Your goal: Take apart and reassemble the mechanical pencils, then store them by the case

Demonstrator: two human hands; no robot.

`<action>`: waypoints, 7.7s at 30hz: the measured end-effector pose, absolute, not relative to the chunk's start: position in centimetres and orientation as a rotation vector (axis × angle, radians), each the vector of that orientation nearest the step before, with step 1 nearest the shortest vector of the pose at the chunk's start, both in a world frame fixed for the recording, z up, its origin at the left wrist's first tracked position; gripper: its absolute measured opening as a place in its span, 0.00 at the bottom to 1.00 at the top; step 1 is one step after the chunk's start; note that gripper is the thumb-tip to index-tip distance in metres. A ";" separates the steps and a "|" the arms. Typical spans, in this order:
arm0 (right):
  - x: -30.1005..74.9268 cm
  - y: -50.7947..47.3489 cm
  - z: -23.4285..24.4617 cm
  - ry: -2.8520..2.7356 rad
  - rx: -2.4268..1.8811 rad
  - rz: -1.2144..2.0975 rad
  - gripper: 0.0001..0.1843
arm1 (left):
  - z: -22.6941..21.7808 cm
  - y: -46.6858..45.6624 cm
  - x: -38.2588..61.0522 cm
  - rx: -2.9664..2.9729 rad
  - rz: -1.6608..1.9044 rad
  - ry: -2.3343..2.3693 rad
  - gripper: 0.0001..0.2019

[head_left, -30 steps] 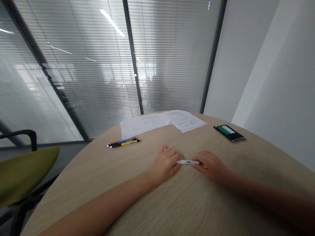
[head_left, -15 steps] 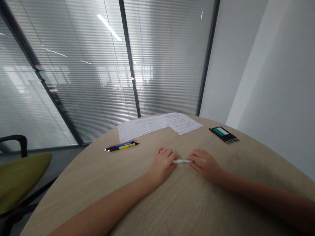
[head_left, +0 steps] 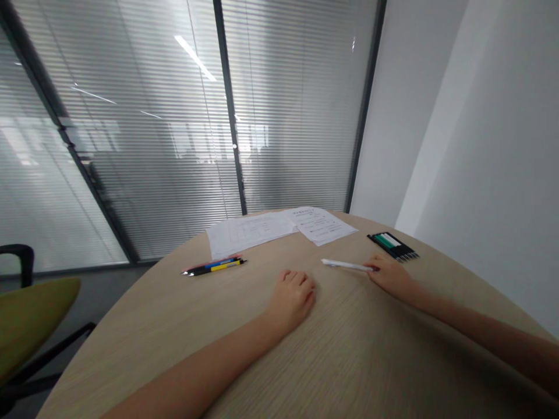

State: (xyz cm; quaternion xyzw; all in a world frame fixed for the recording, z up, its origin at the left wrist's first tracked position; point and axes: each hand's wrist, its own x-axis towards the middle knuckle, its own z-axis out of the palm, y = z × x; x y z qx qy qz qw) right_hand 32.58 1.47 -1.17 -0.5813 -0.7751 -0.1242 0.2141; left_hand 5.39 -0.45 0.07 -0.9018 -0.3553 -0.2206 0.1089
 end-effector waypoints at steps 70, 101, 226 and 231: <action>38.6 4.0 -1.1 -2.007 -2.181 -0.580 0.13 | 0.3 -0.6 5.4 -2.716 -0.614 -0.912 0.07; 36.8 8.4 -0.7 -1.924 -2.222 -0.474 0.13 | 0.0 -0.6 5.5 -2.726 -0.621 -0.916 0.07; 22.7 -0.1 8.3 -1.017 -0.591 2.059 0.27 | -0.1 -0.1 5.2 -2.847 -0.292 -1.375 0.27; 22.5 -0.2 8.3 -1.064 -0.616 2.093 0.32 | -0.1 -0.1 5.2 -2.844 -0.294 -1.383 0.27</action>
